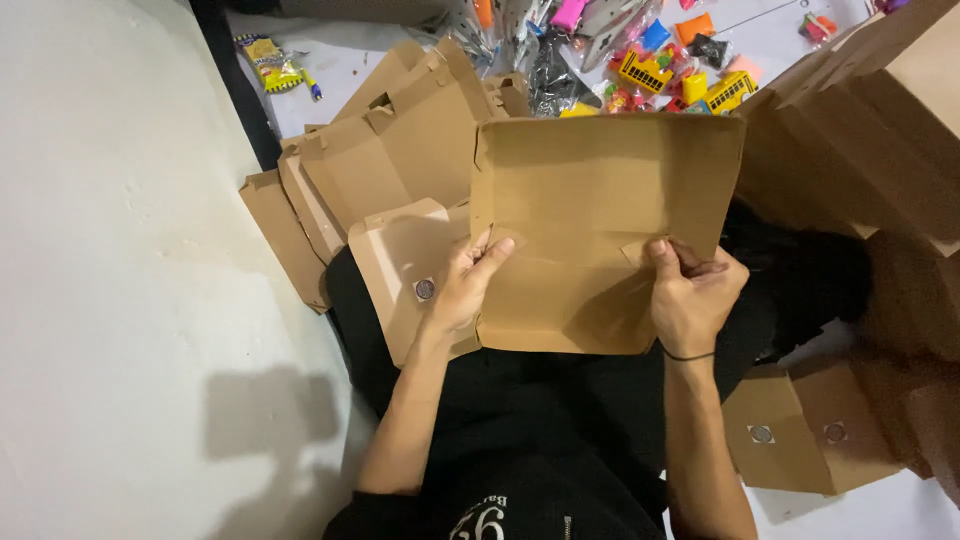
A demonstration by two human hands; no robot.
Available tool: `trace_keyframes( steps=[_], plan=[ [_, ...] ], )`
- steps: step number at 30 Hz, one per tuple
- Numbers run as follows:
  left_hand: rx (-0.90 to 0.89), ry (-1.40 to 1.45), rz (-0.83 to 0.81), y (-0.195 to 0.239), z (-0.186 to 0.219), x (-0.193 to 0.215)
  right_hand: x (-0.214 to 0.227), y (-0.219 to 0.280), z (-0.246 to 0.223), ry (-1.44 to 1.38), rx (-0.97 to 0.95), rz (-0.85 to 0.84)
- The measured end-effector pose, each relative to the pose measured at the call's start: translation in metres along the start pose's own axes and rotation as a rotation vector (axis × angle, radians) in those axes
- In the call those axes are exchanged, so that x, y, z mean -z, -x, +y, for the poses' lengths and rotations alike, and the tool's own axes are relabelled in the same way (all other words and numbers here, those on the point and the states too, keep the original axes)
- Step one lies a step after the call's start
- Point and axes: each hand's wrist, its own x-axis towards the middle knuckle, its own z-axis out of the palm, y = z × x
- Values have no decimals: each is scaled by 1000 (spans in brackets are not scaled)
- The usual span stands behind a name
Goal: The person assembles a flat cardboard box by folding and tucking its flaps into place. They then place a black plastic bag containing an item into the box, close the lid, and apply a sticker to seal it.
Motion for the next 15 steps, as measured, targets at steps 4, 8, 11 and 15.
trace_keyframes(
  steps=[4, 8, 11, 15],
  plan=[
    [101, -112, 237, 4, -8, -2, -2, -3, -6, -10, 27, -88],
    [74, -69, 214, 2, -17, 16, 8, -4, 17, -249, -98, -293],
    [69, 64, 261, 12, 39, -6, 17, 1, 25, -273, -89, -419],
    [40, 12, 144, 10, 35, 11, 15, 8, 30, -285, -227, -264]
  ],
)
